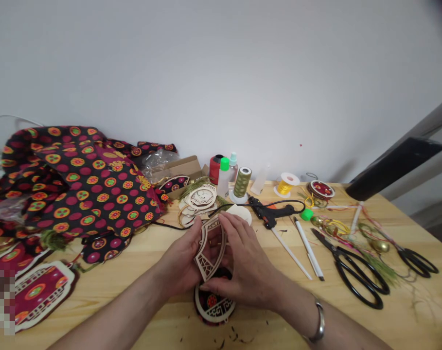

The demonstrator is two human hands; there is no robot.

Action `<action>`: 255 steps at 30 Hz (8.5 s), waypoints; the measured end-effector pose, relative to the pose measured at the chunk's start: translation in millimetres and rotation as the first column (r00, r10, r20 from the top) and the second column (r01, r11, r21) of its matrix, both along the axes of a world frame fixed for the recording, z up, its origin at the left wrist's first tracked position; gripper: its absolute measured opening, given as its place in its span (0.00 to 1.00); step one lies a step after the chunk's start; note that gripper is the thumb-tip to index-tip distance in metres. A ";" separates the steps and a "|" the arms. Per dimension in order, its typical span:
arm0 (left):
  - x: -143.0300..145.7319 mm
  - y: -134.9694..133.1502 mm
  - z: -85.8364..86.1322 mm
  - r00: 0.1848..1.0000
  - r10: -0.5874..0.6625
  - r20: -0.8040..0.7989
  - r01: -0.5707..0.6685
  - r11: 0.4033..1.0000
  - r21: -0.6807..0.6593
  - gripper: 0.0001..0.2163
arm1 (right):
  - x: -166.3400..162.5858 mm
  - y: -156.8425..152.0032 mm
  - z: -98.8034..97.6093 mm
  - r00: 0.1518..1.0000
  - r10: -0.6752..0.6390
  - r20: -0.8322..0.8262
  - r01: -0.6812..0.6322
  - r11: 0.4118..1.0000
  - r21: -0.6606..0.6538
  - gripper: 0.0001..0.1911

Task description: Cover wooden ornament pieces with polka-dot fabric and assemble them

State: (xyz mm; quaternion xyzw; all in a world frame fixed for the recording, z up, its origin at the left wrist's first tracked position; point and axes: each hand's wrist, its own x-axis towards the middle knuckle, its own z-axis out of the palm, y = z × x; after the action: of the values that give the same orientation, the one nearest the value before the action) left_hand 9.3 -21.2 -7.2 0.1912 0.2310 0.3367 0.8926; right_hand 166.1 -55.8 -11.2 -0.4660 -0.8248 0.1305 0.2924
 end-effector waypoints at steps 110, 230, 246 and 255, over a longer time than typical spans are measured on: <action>-26.2 -7.3 24.3 0.789 -0.507 -0.347 0.609 0.571 0.550 0.26 | 2.2 79.0 34.5 0.888 -0.347 0.303 0.344 0.937 0.062 0.13; -29.2 -0.9 18.0 0.761 -0.402 -0.508 0.645 0.545 0.535 0.29 | -33.0 106.9 5.4 0.863 -0.129 -0.489 0.119 0.992 -0.053 0.10; -28.6 -3.4 15.4 0.758 -0.391 -0.523 0.645 0.573 0.506 0.28 | -35.5 101.5 11.6 0.893 -0.089 -0.441 0.066 0.996 -0.068 0.12; -28.9 -1.9 15.8 0.756 -0.382 -0.532 0.647 0.560 0.517 0.27 | -35.4 95.4 24.1 0.963 -0.028 -0.266 0.026 1.000 -0.014 0.15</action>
State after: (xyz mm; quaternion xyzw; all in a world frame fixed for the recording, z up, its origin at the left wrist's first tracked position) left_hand -19.6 -23.1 8.6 0.6188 0.1840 0.0738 0.7601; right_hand 130.7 39.5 13.0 -0.4569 -0.7708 0.1922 0.4001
